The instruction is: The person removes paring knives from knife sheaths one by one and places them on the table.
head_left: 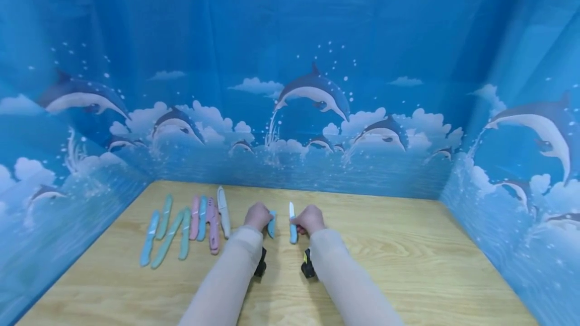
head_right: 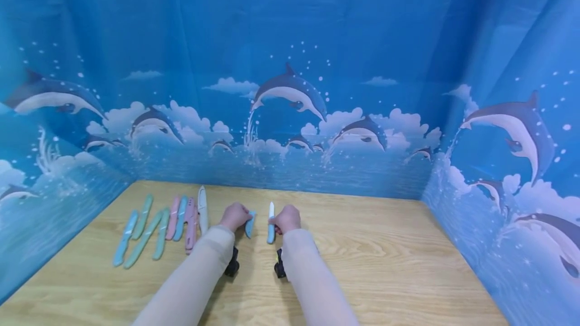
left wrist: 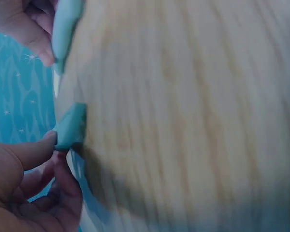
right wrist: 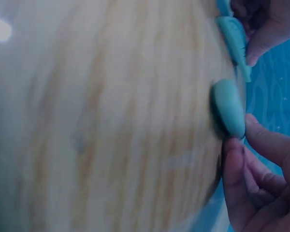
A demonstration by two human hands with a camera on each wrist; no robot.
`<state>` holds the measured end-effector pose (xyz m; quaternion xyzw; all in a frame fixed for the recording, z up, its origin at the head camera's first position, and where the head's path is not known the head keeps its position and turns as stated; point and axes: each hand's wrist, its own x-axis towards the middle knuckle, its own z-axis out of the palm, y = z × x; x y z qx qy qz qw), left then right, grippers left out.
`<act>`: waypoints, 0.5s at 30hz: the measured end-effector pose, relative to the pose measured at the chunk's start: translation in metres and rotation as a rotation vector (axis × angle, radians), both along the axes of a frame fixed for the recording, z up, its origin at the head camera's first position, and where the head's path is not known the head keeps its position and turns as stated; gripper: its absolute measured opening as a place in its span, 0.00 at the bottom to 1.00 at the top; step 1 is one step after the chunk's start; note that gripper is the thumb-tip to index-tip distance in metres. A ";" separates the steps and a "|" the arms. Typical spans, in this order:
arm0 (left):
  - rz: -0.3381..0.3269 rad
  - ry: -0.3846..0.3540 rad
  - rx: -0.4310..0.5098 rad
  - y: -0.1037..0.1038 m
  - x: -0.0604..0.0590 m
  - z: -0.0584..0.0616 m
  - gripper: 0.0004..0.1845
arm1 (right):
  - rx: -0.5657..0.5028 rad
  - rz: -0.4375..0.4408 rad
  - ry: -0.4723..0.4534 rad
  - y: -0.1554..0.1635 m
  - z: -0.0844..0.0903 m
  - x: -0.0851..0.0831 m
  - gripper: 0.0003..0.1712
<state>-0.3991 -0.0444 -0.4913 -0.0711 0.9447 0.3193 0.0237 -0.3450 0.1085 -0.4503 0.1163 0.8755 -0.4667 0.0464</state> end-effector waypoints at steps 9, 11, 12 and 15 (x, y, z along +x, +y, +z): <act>-0.029 0.013 -0.001 0.007 0.082 0.082 0.20 | 0.011 -0.007 -0.003 -0.003 0.002 0.004 0.10; -0.038 0.010 -0.018 0.006 0.074 0.073 0.21 | 0.021 0.003 0.007 -0.003 0.002 0.005 0.10; -0.040 0.012 -0.024 0.006 0.069 0.067 0.20 | 0.030 0.007 0.013 -0.004 0.003 0.006 0.10; -0.035 0.005 -0.033 0.007 0.056 0.054 0.15 | 0.069 0.016 0.029 -0.004 0.006 0.008 0.10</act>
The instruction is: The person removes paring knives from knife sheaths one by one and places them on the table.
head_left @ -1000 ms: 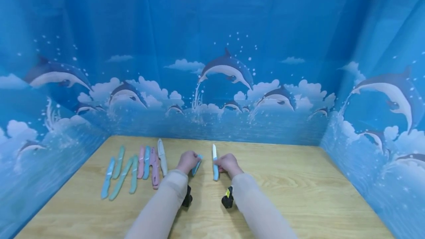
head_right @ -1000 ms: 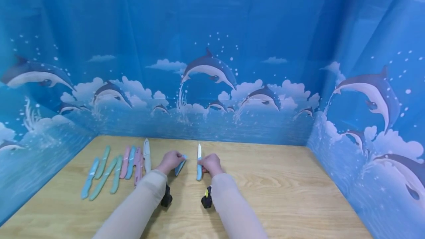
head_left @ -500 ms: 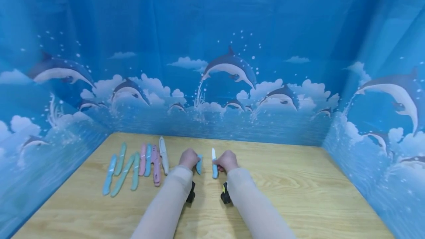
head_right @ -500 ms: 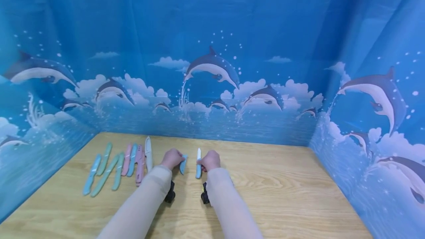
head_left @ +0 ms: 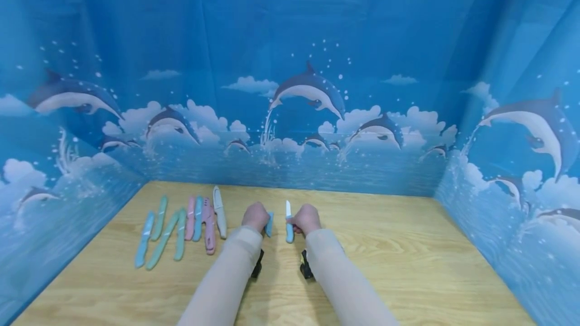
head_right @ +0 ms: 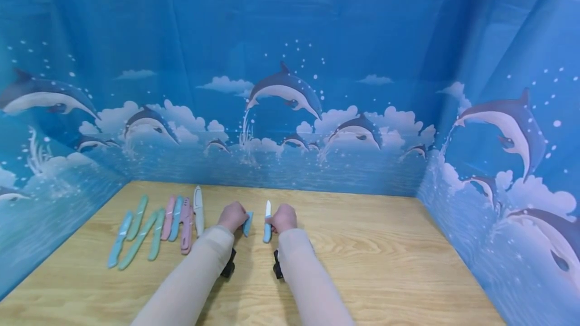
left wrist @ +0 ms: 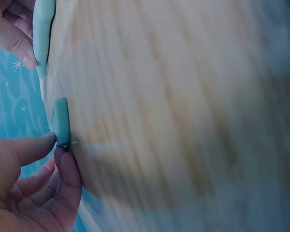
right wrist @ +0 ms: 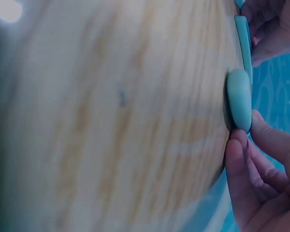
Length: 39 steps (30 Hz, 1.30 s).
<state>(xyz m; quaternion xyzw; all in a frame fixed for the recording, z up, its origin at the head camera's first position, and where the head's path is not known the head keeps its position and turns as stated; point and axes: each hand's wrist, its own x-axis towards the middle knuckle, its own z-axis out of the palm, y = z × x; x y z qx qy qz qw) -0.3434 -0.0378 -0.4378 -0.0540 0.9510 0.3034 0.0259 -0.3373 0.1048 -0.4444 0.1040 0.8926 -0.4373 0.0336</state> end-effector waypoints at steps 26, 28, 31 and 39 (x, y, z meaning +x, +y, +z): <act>0.126 -0.049 -0.119 -0.044 0.022 0.004 0.46 | 0.108 0.037 -0.003 0.000 0.001 -0.001 0.13; 0.127 -0.051 -0.114 -0.044 0.024 0.006 0.46 | 0.110 0.032 0.000 0.000 0.001 -0.001 0.13; 0.138 -0.056 -0.094 -0.045 0.028 0.007 0.47 | 0.105 0.026 -0.004 0.000 0.000 0.000 0.12; 0.070 -0.066 -0.261 -0.048 0.028 0.002 0.31 | 0.089 0.035 -0.010 -0.001 0.002 0.002 0.10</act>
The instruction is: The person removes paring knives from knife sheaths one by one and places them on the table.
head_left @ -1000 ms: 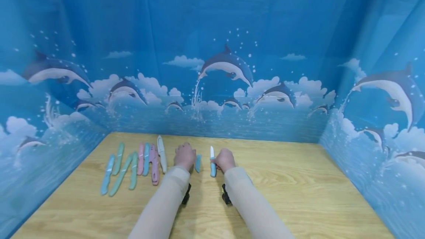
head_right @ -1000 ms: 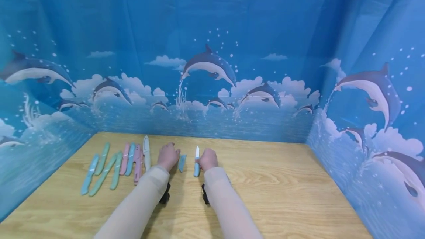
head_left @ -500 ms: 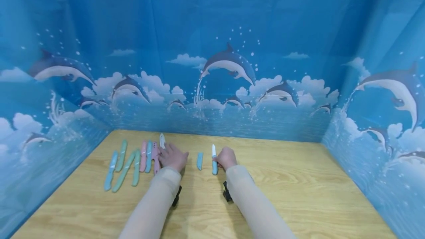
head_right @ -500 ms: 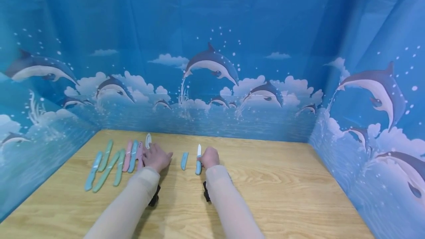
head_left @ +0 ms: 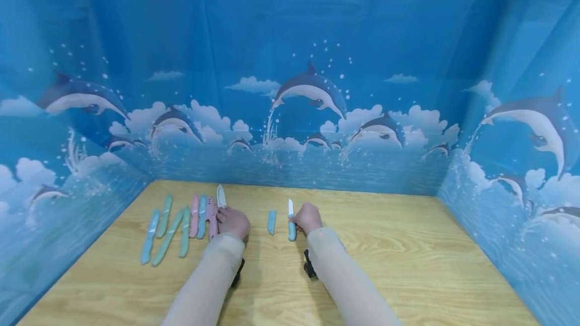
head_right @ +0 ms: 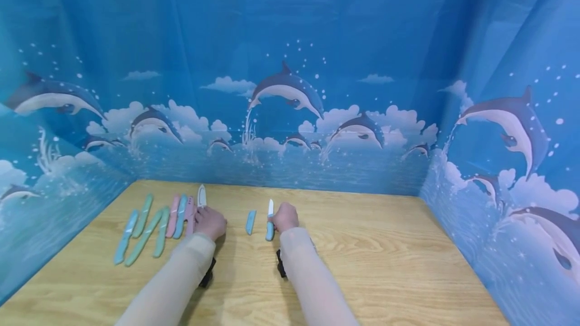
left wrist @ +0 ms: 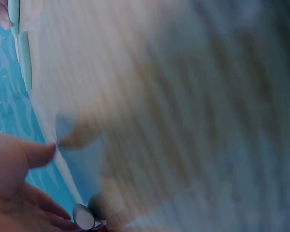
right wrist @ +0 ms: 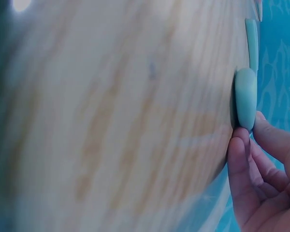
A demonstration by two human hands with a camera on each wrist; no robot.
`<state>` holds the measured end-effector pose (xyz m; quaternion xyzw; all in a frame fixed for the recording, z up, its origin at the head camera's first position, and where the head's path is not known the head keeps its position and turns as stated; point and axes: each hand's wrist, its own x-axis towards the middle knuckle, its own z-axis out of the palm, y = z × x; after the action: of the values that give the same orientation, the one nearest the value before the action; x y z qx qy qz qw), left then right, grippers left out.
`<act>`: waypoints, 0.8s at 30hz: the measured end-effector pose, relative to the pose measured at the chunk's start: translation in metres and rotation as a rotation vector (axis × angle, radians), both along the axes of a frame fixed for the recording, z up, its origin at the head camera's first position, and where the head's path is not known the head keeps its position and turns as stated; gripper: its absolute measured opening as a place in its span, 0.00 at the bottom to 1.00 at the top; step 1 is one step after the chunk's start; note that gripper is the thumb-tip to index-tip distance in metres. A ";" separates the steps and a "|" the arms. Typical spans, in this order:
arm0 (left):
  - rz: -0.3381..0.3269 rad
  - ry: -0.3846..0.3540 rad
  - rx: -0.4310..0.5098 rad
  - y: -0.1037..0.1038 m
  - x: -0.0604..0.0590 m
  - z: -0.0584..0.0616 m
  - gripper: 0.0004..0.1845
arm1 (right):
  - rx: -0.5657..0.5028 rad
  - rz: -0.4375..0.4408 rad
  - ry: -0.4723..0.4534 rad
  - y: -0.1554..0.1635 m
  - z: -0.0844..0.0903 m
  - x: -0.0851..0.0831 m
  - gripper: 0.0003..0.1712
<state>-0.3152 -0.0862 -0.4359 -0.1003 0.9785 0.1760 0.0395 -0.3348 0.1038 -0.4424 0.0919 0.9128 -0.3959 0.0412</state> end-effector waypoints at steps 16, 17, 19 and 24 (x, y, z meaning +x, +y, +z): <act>-0.008 0.000 0.002 -0.003 -0.015 -0.005 0.15 | 0.031 0.029 0.052 0.001 -0.006 -0.001 0.11; -0.014 -0.015 0.009 -0.004 -0.015 -0.004 0.15 | 0.032 0.027 0.048 0.001 -0.007 -0.001 0.11; 0.000 -0.039 0.048 -0.006 -0.015 -0.006 0.15 | 0.028 0.022 0.044 0.001 -0.007 0.000 0.11; 0.058 -0.022 0.131 -0.007 -0.018 -0.010 0.18 | 0.023 0.034 0.048 0.001 -0.005 0.002 0.11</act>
<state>-0.3335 -0.0931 -0.4460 -0.1276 0.9610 0.2397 0.0518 -0.3329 0.1044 -0.4473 0.0675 0.9195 -0.3865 0.0250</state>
